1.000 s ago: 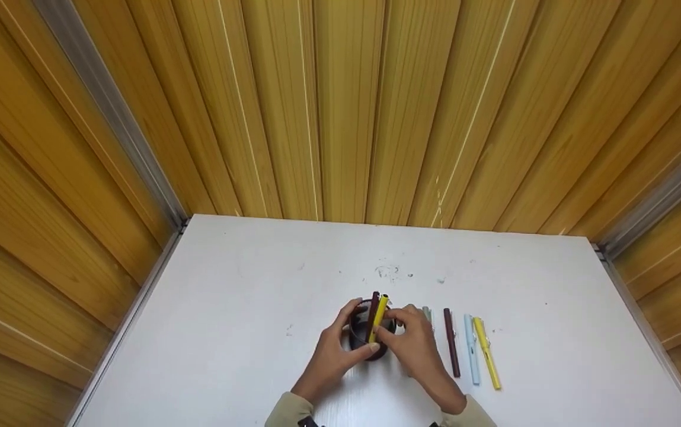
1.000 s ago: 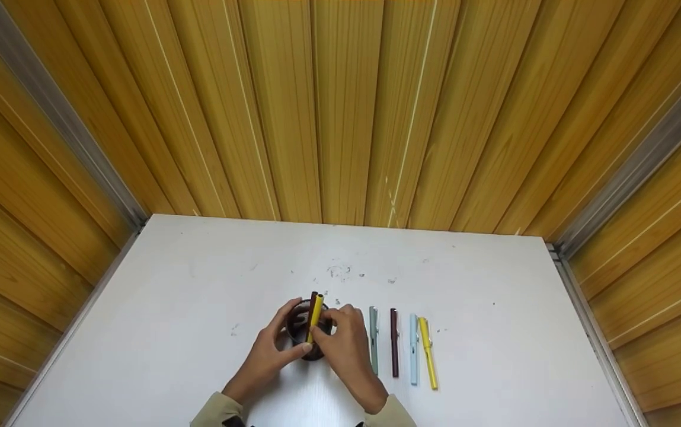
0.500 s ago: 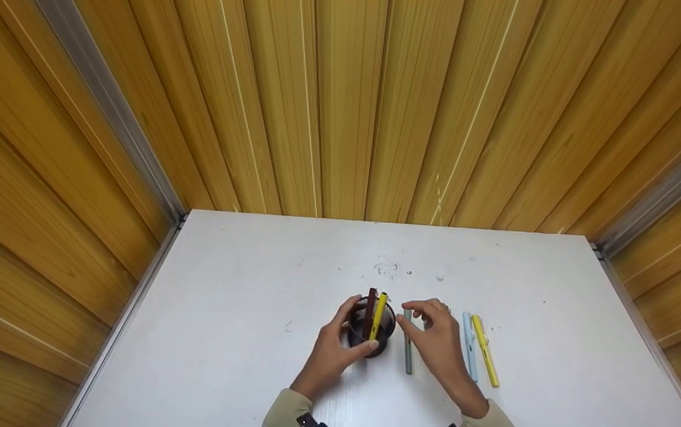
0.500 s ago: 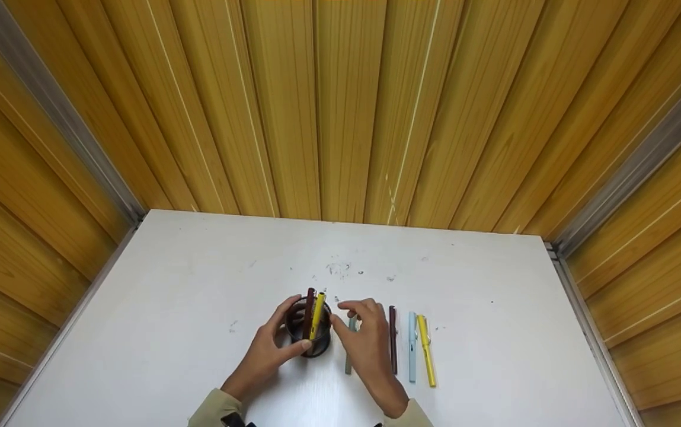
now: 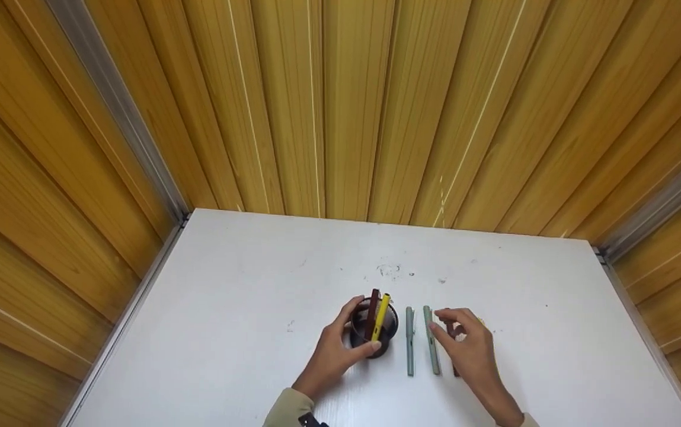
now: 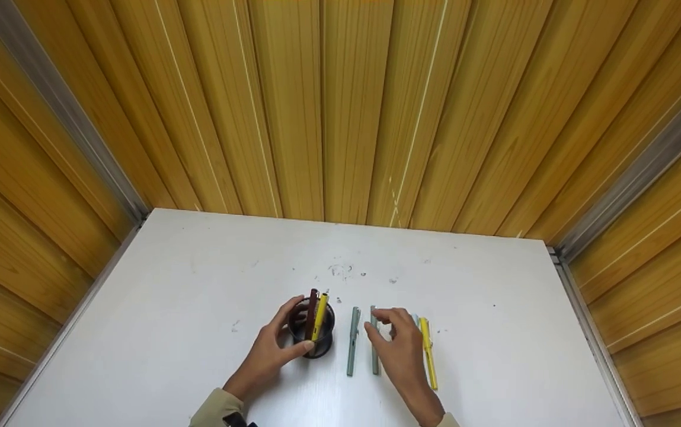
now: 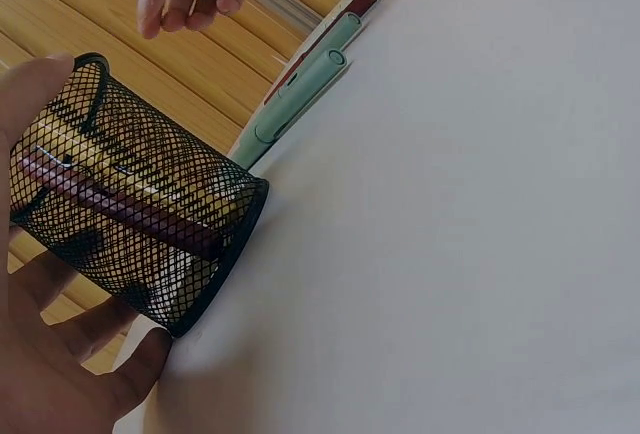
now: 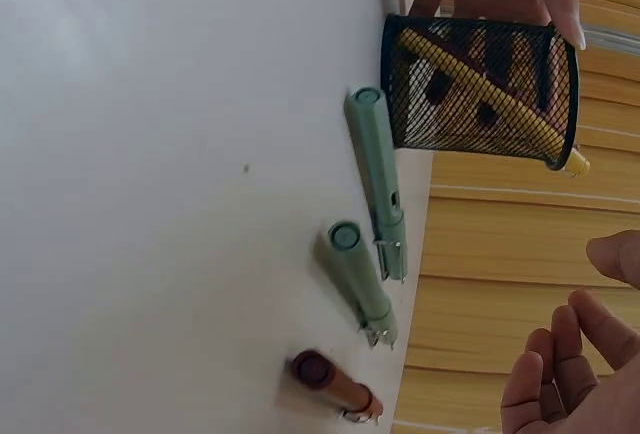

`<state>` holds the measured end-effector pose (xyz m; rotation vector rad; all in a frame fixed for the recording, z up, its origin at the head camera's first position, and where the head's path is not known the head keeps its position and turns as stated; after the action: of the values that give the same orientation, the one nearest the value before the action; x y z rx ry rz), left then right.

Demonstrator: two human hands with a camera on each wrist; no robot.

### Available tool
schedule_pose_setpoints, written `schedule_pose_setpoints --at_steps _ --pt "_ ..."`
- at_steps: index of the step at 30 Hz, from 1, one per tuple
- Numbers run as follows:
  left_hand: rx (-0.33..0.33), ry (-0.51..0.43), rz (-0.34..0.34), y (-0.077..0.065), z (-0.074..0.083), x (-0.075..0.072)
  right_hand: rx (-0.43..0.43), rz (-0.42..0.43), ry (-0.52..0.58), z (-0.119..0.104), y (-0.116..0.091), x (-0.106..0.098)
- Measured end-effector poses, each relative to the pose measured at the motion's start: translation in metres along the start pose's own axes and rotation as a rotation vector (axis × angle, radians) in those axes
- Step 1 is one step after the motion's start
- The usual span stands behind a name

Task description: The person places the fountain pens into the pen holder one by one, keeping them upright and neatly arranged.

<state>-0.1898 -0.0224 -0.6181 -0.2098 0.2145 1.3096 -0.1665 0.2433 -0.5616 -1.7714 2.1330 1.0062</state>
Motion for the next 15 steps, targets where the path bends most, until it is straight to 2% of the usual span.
schedule_pose_setpoints --at_steps 11,15 --pt "0.024 -0.018 -0.005 0.001 -0.001 0.001 0.084 0.026 -0.149 0.050 -0.017 -0.037" --pt "0.006 -0.014 -0.002 0.001 -0.002 0.000 0.164 0.016 -0.208 0.067 -0.022 -0.047"
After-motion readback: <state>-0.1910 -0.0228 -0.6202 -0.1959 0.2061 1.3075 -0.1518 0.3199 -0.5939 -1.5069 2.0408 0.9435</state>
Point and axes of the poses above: each hand's wrist, its own y-axis towards the middle knuckle, its own x-axis out of the palm, z = x × y, the point moved 4 cm from there along y, towards the middle knuckle, and after that the axes turned 8 degrees about -x, right-handed, at the moved point
